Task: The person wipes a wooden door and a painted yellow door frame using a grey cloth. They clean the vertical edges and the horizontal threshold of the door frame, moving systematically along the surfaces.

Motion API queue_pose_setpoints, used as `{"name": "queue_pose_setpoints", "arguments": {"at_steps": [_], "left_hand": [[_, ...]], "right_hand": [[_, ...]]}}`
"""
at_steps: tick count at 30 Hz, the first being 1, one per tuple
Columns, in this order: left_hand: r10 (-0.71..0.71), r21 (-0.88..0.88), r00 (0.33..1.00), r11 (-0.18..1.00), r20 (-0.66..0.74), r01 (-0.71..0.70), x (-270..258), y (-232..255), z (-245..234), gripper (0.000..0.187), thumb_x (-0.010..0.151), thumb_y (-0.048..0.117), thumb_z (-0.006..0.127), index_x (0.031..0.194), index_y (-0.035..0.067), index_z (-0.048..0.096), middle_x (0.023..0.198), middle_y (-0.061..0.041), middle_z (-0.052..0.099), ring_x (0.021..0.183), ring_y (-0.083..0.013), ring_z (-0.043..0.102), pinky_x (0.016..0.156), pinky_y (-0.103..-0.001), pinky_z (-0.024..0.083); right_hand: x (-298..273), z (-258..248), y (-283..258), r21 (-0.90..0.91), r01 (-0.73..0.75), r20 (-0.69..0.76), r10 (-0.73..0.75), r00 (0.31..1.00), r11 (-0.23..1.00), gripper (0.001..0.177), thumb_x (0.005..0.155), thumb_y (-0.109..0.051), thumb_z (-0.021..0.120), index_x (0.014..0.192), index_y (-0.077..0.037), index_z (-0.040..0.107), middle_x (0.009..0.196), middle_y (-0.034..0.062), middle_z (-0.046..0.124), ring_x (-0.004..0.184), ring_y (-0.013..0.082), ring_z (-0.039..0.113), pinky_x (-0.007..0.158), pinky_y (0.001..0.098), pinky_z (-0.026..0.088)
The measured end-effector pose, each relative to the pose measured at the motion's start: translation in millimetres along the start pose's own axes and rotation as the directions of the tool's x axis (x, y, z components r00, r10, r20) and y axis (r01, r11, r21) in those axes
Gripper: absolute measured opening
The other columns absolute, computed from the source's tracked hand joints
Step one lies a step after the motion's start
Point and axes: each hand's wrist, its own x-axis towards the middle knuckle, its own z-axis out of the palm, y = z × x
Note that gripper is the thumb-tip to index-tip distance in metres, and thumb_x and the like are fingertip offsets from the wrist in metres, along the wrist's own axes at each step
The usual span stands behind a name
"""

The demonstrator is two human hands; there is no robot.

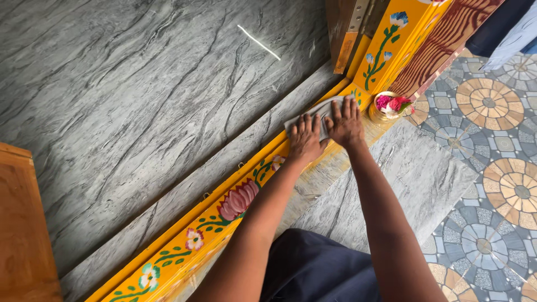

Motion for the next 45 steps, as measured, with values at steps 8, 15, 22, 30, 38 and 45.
{"name": "queue_pose_setpoints", "arguments": {"at_steps": [8, 15, 22, 30, 38, 45], "left_hand": [[-0.010, 0.048, 0.998, 0.999, -0.056, 0.012, -142.4, -62.8, -37.7, 0.091, 0.095, 0.055, 0.059, 0.160, 0.002, 0.023, 0.162, -0.027, 0.029, 0.149, -0.0417, 0.030, 0.116, -0.057, 0.027], [-0.099, 0.085, 0.995, 0.991, -0.029, 0.101, -308.9, -136.9, -85.7, 0.090, 0.095, 0.051, 0.060, 0.160, 0.002, 0.024, 0.163, -0.027, 0.025, 0.149, -0.0437, 0.025, 0.115, -0.059, 0.023], [-0.334, 0.187, 0.942, 0.928, 0.038, 0.322, -467.5, -170.6, -156.8, 0.093, 0.091, 0.063, 0.058, 0.155, 0.004, 0.026, 0.160, -0.030, 0.022, 0.148, -0.0453, 0.022, 0.118, -0.062, 0.018], [-0.455, 0.279, 0.890, 0.851, -0.026, 0.444, -487.7, -184.8, -149.4, 0.082, 0.099, 0.058, 0.049, 0.155, 0.002, 0.028, 0.160, -0.024, 0.027, 0.149, -0.0445, 0.026, 0.117, -0.068, 0.016], [-0.239, 0.182, 0.966, 0.950, -0.099, 0.253, -341.7, -128.8, -92.8, 0.083, 0.094, 0.047, 0.060, 0.156, 0.000, 0.031, 0.159, -0.024, 0.034, 0.147, -0.0423, 0.031, 0.116, -0.065, 0.022], [-0.105, 0.188, 0.974, 0.972, -0.201, 0.143, -242.2, -96.9, -57.2, 0.085, 0.091, 0.062, 0.056, 0.152, 0.006, 0.038, 0.152, -0.015, 0.043, 0.137, -0.0302, 0.041, 0.109, -0.051, 0.034]], "right_hand": [[-73.2, 8.1, -105.4, 0.027, 0.304, -0.125, -0.299, 0.946, 0.952, 0.071, 0.105, -0.050, 0.048, 0.160, -0.006, 0.039, 0.162, 0.0330, 0.031, 0.151, 0.0532, 0.029, 0.124, 0.0589, 0.025], [-162.4, -9.2, -249.9, 0.167, 0.484, -0.108, -0.472, 0.875, 0.859, 0.075, 0.100, -0.049, 0.053, 0.158, -0.006, 0.034, 0.161, 0.0337, 0.029, 0.149, 0.0543, 0.027, 0.121, 0.0626, 0.024], [-257.5, -33.9, -413.3, 0.294, 0.464, 0.066, -0.502, 0.862, 0.836, 0.080, 0.094, -0.048, 0.059, 0.154, -0.001, 0.036, 0.161, 0.0347, 0.021, 0.148, 0.0549, 0.019, 0.118, 0.0638, 0.020], [-262.8, -32.2, -445.9, 0.380, 0.600, 0.045, -0.662, 0.749, 0.704, 0.052, 0.095, -0.034, 0.056, 0.140, -0.007, 0.056, 0.164, 0.0168, 0.037, 0.153, 0.0389, 0.032, 0.120, 0.0580, 0.029], [-176.5, 16.4, -278.3, 0.352, 0.556, -0.051, -0.578, 0.814, 0.753, 0.057, 0.094, -0.027, 0.057, 0.148, -0.007, 0.052, 0.153, 0.0165, 0.052, 0.145, 0.0359, 0.046, 0.113, 0.0571, 0.039], [-149.0, -22.9, -201.2, 0.100, 0.310, 0.191, -0.323, 0.927, 0.946, 0.061, 0.099, -0.040, 0.048, 0.154, -0.013, 0.046, 0.162, 0.0188, 0.039, 0.149, 0.0408, 0.032, 0.111, 0.0663, 0.025]]}}
